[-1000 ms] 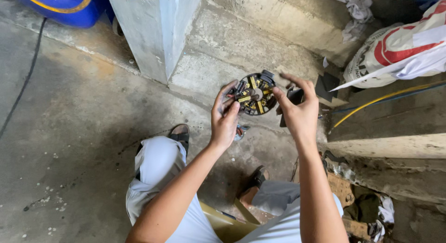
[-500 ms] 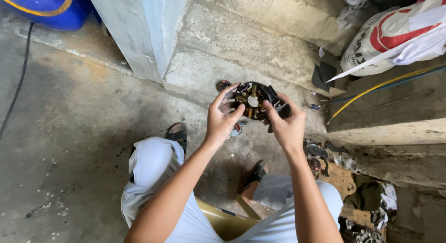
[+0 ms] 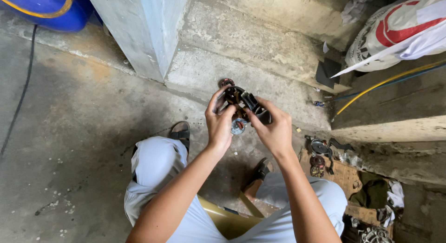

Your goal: The person sits on a low stool in a repair workshop and sands the copper commutator of a starter motor armature using a sandpaper block, rotating the armature by hand. They then fit the brush holder plate over the armature and continue sanding the commutator through the brush openings, repositioning the parts repeatedly.

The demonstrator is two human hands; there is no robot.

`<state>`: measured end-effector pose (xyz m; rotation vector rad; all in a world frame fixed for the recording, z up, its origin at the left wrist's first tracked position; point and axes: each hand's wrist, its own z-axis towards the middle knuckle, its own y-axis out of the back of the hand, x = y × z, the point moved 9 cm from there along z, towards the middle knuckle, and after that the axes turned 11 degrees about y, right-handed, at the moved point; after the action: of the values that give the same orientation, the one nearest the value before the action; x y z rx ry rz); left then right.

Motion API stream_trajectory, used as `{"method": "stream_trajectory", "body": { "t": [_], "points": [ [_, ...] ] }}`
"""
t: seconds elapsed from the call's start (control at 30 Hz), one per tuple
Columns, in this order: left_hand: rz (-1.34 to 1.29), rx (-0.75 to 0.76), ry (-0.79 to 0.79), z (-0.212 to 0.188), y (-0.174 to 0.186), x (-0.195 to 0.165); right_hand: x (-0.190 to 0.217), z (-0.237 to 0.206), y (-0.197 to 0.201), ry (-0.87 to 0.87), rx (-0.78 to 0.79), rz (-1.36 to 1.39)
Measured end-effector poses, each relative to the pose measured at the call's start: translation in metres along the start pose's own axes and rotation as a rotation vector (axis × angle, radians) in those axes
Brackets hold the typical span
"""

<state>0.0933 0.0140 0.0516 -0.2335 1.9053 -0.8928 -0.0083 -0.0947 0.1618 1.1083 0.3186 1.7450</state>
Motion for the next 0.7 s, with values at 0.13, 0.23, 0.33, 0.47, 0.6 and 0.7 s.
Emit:
{"method": "stream_trajectory", "body": {
  "t": [0.13, 0.23, 0.33, 0.47, 0.6, 0.7],
  "points": [
    [-0.12, -0.032, 0.028, 0.003, 0.007, 0.005, -0.013, -0.003, -0.003, -0.156, 0.011, 0.044],
    [-0.149, -0.005, 0.009, 0.005, 0.008, 0.004, -0.018, -0.003, 0.001, -0.237, -0.015, 0.105],
    [-0.119, 0.022, 0.001, 0.005, 0.004, 0.003, -0.014, 0.001, 0.006, -0.234, -0.021, 0.114],
    [-0.01, 0.021, -0.04, 0.002, -0.004, -0.004, -0.009, 0.007, 0.01, -0.231, -0.021, 0.149],
    [0.037, 0.021, -0.028, 0.001, -0.008, -0.009, -0.005, 0.008, 0.01, -0.213, 0.0, 0.141],
    [0.063, 0.021, -0.015, 0.001, -0.009, -0.011, -0.005, 0.009, 0.011, -0.208, 0.016, 0.138]
  ]
}}
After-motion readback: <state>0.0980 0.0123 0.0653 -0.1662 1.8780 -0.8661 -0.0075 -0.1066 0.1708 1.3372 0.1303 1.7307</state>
